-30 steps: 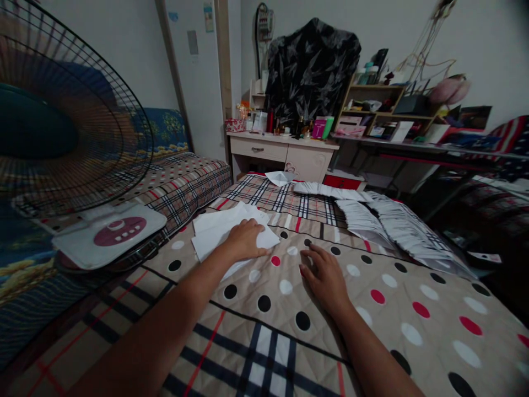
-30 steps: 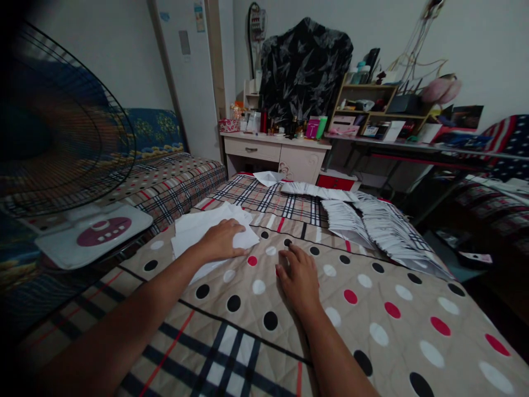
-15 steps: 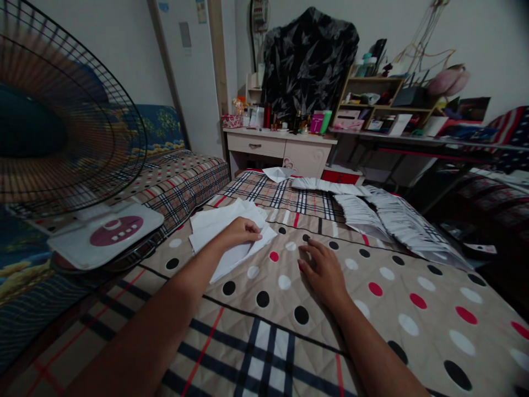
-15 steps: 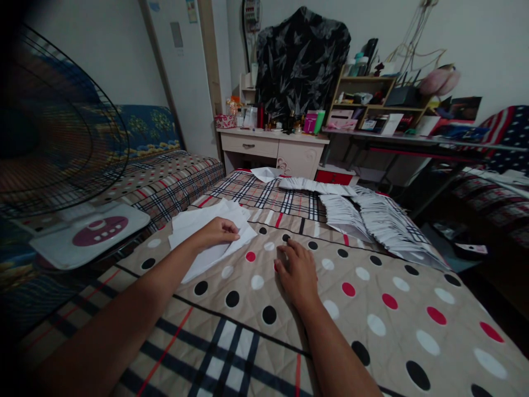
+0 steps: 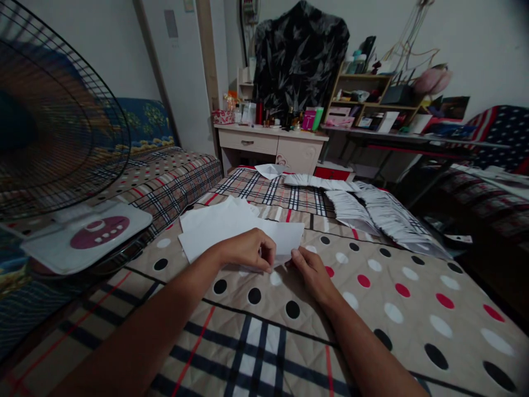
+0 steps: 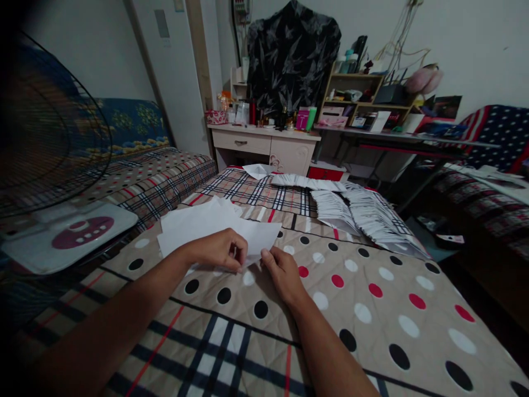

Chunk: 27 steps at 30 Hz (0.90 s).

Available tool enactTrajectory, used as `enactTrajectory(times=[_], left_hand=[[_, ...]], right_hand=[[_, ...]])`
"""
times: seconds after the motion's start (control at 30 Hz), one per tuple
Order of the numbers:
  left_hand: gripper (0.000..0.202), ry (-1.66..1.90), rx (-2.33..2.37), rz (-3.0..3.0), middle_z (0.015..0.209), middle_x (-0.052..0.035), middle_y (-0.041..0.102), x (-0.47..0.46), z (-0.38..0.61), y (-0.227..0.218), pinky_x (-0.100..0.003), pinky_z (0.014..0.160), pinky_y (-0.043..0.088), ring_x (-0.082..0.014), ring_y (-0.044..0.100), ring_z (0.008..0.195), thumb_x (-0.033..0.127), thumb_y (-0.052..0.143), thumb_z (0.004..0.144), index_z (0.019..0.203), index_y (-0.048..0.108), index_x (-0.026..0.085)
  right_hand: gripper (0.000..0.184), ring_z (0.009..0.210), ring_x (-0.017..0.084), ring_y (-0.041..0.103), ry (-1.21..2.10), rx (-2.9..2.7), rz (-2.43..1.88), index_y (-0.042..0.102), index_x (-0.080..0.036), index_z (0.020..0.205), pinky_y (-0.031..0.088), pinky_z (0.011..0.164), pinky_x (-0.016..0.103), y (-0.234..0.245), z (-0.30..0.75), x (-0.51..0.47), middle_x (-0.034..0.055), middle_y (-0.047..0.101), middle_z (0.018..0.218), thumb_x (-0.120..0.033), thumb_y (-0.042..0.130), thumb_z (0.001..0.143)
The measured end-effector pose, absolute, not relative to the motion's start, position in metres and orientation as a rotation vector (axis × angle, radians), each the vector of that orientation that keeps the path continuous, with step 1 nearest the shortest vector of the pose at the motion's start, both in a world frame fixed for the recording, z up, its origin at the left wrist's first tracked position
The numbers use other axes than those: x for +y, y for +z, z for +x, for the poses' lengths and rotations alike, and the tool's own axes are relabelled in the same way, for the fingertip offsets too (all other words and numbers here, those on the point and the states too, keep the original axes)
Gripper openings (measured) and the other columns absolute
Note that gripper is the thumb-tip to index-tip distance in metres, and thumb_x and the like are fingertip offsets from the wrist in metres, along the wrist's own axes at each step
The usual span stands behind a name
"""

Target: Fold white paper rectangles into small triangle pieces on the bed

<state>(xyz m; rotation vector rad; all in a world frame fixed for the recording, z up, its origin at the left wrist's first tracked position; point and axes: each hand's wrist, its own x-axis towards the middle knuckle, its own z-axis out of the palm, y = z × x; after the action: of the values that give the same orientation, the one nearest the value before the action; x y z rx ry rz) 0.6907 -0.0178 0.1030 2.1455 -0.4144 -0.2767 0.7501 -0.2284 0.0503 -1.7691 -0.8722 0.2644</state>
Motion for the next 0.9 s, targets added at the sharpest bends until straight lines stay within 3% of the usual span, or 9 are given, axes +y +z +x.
enactTrajectory(times=[0.1,0.23,0.37,0.43,0.6,0.9], left_hand=[[0.011,-0.353,-0.428,2.156,0.062,0.0023,0.062,-0.026,0.69,0.099,-0.019,0.055,0.038,-0.0085,0.053,0.058,0.016,0.077,0.063,0.067,0.068,0.013],[0.031,-0.37,-0.313,2.072,0.062,0.0015,0.061,-0.029,0.694,0.088,-0.019,0.053,0.04,-0.0092,0.054,0.056,0.038,0.081,0.063,0.07,0.065,0.013],[0.048,-0.273,-0.063,1.886,0.059,-0.0002,0.061,-0.037,0.698,0.075,-0.021,0.049,0.043,-0.0101,0.056,0.05,0.06,0.07,0.07,0.076,0.061,0.013],[0.054,-0.255,0.036,1.835,0.056,-0.0002,0.06,-0.044,0.699,0.069,-0.021,0.045,0.043,-0.0098,0.055,0.046,0.066,0.069,0.066,0.075,0.06,0.013],[0.056,-0.213,0.125,1.784,0.052,0.0003,0.059,-0.051,0.699,0.066,-0.019,0.041,0.041,-0.0099,0.055,0.044,0.066,0.075,0.058,0.069,0.057,0.014],[0.048,-0.3,0.066,1.762,0.057,-0.0004,0.061,-0.042,0.697,0.073,-0.017,0.043,0.039,-0.0091,0.057,0.048,0.06,0.071,0.069,0.071,0.059,0.013]], right_hand=[[0.034,0.066,0.015,0.052,0.343,-0.788,-1.673,0.062,-0.016,0.077,0.039,0.061,0.026,0.045,0.753,-0.226,0.001,0.06,0.07,-0.046,0.053,0.09],[0.022,0.065,0.015,0.053,0.383,-0.715,-1.607,0.065,-0.016,0.078,0.04,0.059,0.025,0.042,0.752,-0.224,0.0009,0.062,0.072,-0.038,0.064,0.081],[0.022,0.065,0.015,0.054,0.386,-0.765,-1.627,0.064,-0.017,0.078,0.041,0.059,0.026,0.047,0.748,-0.224,0.0005,0.062,0.07,-0.038,0.065,0.081],[0.021,0.067,0.016,0.056,0.407,-0.816,-1.625,0.065,-0.017,0.083,0.042,0.062,0.026,0.05,0.746,-0.225,0.0013,0.064,0.074,-0.038,0.065,0.082],[0.024,0.073,0.018,0.06,0.42,-0.882,-1.638,0.065,-0.017,0.085,0.045,0.065,0.027,0.055,0.745,-0.227,0.0029,0.068,0.08,-0.041,0.066,0.082],[0.026,0.079,0.02,0.063,0.435,-0.894,-1.617,0.069,-0.017,0.092,0.047,0.072,0.031,0.055,0.745,-0.228,0.005,0.071,0.087,-0.041,0.063,0.086]])
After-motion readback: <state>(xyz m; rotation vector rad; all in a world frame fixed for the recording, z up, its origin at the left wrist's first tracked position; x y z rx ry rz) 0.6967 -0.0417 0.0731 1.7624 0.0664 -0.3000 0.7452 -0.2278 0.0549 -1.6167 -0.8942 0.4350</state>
